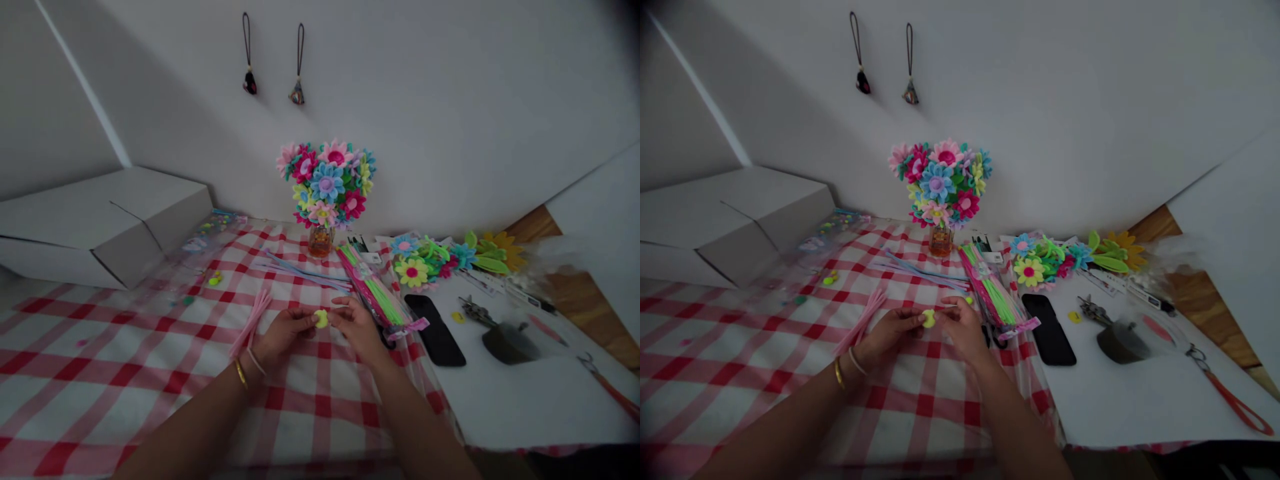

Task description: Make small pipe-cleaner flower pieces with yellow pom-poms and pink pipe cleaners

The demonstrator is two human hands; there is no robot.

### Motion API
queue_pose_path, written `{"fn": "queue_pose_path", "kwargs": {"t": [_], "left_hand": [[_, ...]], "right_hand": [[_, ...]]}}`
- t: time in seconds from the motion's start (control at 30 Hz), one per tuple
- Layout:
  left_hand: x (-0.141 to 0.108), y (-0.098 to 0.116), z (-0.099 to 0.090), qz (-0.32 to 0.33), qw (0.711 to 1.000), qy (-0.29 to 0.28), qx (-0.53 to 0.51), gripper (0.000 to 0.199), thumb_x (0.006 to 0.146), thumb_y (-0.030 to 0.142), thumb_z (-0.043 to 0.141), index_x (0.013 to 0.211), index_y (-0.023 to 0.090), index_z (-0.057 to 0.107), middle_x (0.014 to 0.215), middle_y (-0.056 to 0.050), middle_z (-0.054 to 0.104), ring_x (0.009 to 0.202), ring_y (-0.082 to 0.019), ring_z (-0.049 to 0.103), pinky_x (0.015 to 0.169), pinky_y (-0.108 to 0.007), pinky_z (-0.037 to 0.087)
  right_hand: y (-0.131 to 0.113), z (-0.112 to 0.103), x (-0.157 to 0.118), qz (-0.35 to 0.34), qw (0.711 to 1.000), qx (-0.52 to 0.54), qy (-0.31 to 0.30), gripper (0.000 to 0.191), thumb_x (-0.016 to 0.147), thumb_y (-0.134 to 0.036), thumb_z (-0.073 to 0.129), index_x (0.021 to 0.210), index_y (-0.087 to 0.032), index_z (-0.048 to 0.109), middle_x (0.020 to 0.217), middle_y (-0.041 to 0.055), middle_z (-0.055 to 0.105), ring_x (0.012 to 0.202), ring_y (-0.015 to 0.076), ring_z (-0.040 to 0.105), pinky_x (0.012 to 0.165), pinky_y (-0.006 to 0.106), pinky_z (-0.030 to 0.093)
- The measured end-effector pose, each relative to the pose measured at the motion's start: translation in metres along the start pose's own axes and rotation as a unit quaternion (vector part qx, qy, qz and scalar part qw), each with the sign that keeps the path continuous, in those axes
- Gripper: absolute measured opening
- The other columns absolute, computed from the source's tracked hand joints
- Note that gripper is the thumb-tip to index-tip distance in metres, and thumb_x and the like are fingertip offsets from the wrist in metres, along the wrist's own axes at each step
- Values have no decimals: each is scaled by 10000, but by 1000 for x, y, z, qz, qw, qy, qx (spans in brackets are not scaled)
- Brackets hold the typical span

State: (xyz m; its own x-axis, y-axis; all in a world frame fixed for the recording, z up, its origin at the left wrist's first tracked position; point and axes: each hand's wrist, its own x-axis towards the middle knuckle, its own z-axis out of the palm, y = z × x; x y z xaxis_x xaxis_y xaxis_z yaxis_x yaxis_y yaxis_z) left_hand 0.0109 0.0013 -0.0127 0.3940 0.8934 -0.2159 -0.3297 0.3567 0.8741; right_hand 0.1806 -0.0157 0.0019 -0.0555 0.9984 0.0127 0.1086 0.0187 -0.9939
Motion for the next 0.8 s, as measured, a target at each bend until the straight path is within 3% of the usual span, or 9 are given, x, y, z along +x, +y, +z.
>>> {"fn": "queue_pose_path", "kwargs": {"t": [0.07, 0.13, 0.27, 0.37, 0.53, 0.67, 0.8], "left_hand": [[0, -1, -1, -8, 1000, -4, -5, 235, 559, 280, 741, 725, 123, 683, 644, -33, 629, 502, -75, 496, 513, -204, 372], [1, -2, -2, -16, 1000, -6, -5, 237, 562, 275, 741, 734, 121, 686, 658, -41, 638, 503, -77, 503, 516, -205, 378], [2, -5, -5, -34, 999, -9, -9, 237, 565, 263, 740, 747, 122, 687, 690, -51, 649, 517, -78, 518, 520, -202, 383], [2, -6, -5, -35, 999, -14, -8, 222, 561, 259, 743, 726, 123, 685, 677, -44, 643, 518, -74, 518, 522, -199, 382], [2, -5, -5, -30, 999, -29, 7, 233, 564, 283, 742, 724, 124, 683, 656, -32, 628, 516, -73, 513, 529, -200, 383], [3, -6, -7, -31, 999, -33, 20, 252, 563, 308, 740, 726, 126, 682, 650, -33, 621, 515, -74, 512, 526, -202, 381], [3, -6, -8, -29, 998, -42, 29, 257, 563, 319, 738, 725, 127, 680, 649, -30, 619, 514, -74, 508, 525, -202, 376]], "right_hand": [[-1, -12, 4, -33, 994, -93, 49, 330, 712, -380, 577, 979, -198, 506, 895, 56, 618, 831, 187, 594, 761, 348, 446], [-4, -28, 9, -56, 966, -230, 108, 365, 717, -382, 561, 1027, -197, 504, 1028, 85, 585, 952, 219, 557, 834, 372, 409], [-16, -59, 23, 11, 849, -511, 134, 576, 720, -438, 536, 1209, -159, 411, 1163, 169, 503, 1099, 316, 452, 890, 435, 330], [-20, -72, 37, 111, 780, -605, 119, 725, 684, -527, 535, 1283, -176, 324, 1219, 199, 448, 1124, 371, 414, 868, 496, 302], [-12, -77, 51, 165, 754, -634, 51, 845, 626, -589, 537, 1320, -199, 254, 1232, 201, 437, 1119, 384, 415, 833, 545, 290], [-10, -74, 50, 143, 754, -636, 80, 706, 664, -382, 538, 1303, -234, 278, 1175, 147, 510, 1098, 335, 448, 832, 497, 321], [-25, -75, 39, 115, 739, -654, 112, 597, 671, -276, 501, 1250, -212, 372, 1101, 143, 560, 1032, 323, 504, 830, 468, 331]]}}
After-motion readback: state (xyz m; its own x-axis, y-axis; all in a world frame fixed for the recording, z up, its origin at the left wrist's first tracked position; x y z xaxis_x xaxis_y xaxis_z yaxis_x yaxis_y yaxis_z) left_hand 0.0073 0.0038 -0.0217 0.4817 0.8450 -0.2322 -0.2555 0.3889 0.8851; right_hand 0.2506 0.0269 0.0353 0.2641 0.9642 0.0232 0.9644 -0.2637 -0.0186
